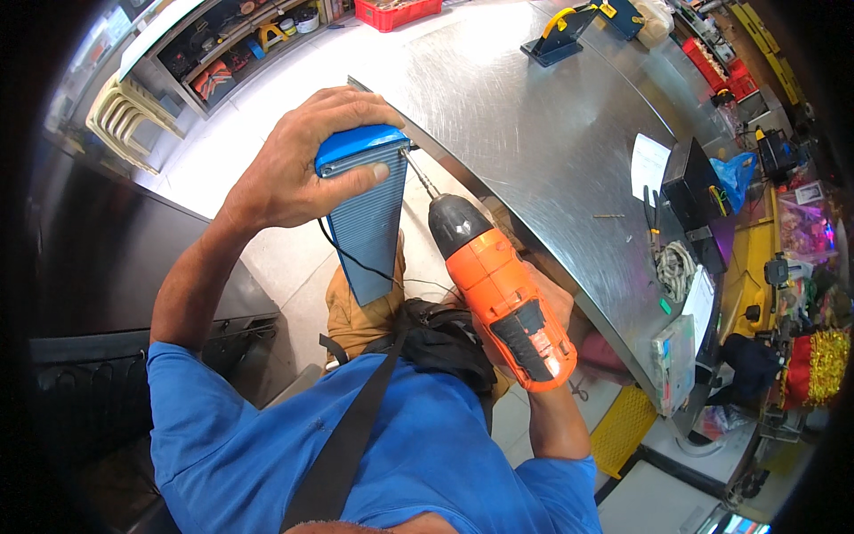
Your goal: The person assembles a blue light fixture by attaching a silver metal grille to the housing. They use an orange cordless drill to secure the grille with screws, handling the components and tools on a metal workbench.
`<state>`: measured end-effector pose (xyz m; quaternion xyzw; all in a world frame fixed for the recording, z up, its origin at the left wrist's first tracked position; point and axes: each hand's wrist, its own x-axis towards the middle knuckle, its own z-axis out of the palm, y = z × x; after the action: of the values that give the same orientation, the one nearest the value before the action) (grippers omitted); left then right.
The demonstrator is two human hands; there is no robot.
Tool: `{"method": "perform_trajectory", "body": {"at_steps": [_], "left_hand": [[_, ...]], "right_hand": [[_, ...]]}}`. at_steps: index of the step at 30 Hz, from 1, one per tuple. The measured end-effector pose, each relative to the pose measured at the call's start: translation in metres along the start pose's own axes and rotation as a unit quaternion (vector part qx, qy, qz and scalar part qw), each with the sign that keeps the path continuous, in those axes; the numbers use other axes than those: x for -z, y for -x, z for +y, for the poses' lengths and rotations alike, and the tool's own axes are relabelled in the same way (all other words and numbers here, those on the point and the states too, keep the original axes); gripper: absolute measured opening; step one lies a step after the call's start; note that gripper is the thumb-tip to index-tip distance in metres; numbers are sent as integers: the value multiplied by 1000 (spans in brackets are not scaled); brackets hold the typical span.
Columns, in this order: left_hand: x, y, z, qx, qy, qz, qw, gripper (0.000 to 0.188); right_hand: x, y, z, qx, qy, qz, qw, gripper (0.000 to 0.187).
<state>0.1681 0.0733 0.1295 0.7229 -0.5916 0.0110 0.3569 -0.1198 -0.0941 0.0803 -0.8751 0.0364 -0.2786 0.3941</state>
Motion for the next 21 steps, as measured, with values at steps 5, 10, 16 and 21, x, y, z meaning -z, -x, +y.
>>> {"method": "perform_trajectory", "body": {"at_steps": [5, 10, 16, 21], "left_hand": [[2, -1, 4, -22, -3, -5, 1000, 48], [3, 0, 8, -31, -12, 1, 999, 48], [1, 1, 10, -33, -15, 5, 999, 47], [1, 1, 12, -33, -9, -2, 999, 48]], "right_hand": [[2, 10, 1, -24, -22, -30, 999, 36], [3, 14, 3, -66, -78, -33, 994, 40], [5, 14, 2, -89, -58, -41, 994, 38], [-6, 7, 4, -29, -38, 42, 998, 35]]}}
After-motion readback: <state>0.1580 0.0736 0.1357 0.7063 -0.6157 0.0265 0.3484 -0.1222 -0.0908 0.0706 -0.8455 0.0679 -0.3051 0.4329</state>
